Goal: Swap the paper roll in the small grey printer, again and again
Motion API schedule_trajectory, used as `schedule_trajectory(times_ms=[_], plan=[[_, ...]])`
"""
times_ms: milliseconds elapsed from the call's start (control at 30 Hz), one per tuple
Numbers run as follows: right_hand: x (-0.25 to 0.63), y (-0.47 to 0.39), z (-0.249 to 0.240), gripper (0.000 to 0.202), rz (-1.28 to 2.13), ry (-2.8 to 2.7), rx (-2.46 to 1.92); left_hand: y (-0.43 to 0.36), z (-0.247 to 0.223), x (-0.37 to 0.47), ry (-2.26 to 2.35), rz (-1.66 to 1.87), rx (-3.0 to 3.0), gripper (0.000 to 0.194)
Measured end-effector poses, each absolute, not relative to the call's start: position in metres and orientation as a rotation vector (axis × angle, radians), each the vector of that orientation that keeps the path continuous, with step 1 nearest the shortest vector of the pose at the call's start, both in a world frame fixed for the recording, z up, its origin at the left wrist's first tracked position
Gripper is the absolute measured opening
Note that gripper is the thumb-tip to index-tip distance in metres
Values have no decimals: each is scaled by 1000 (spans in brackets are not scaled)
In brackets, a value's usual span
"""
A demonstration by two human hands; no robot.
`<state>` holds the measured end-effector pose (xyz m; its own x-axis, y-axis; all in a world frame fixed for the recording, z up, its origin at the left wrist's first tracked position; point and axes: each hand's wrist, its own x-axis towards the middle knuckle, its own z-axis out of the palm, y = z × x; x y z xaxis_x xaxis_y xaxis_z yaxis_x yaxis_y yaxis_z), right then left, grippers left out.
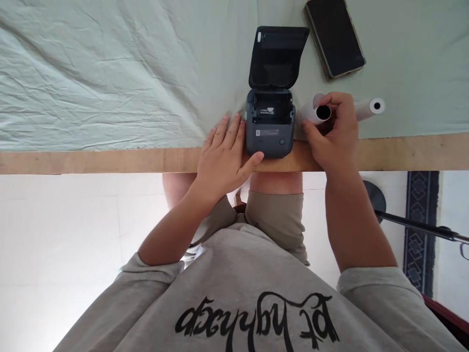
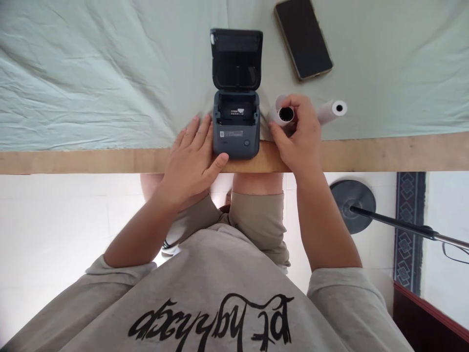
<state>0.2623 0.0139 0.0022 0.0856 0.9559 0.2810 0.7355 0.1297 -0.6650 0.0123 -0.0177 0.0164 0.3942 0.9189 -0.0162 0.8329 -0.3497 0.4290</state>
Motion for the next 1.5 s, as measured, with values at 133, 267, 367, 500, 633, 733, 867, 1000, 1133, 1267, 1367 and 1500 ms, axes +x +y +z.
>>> schedule_trajectory(times_ms=[133, 267, 367, 500, 633, 733, 867, 1000, 1133, 1267, 1367, 1500], plan=[[266, 14, -4, 39, 391, -1692, -1519, -18, 15, 7, 1498, 400, 2247, 94], [266, 14, -5, 37, 415, -1692, -1482, -3, 4, -43, 1583, 705, 2126, 84], [265, 13, -3, 38, 428, -1688, -1484, 17, -19, -97, 1800, 837, 1985, 79], [264, 13, -3, 40, 414, -1675, -1477, 29, -46, -138, 1883, 745, 1840, 84], [264, 13, -4, 40, 399, -1675, -1470, 23, -52, -138, 1895, 759, 1844, 95], [265, 13, -5, 42, 405, -1670, -1480, 22, -51, -137, 1919, 768, 1857, 102], [267, 13, -6, 41, 419, -1686, -1510, 29, -50, -148, 2021, 664, 1831, 112], [266, 14, -8, 44, 379, -1666, -1475, 36, -48, -158, 2073, 590, 1748, 113], [267, 13, -8, 54, 418, -1593, -1475, 33, -28, -139, 1910, 847, 1917, 91], [267, 12, -4, 36, 463, -1667, -1509, 21, 8, -76, 1471, 1010, 2242, 59], [265, 12, 0, 27, 399, -1717, -1541, 15, 20, -22, 1320, 950, 2251, 53], [267, 13, -1, 32, 381, -1708, -1581, 12, 11, 16, 1284, 851, 2159, 60]])
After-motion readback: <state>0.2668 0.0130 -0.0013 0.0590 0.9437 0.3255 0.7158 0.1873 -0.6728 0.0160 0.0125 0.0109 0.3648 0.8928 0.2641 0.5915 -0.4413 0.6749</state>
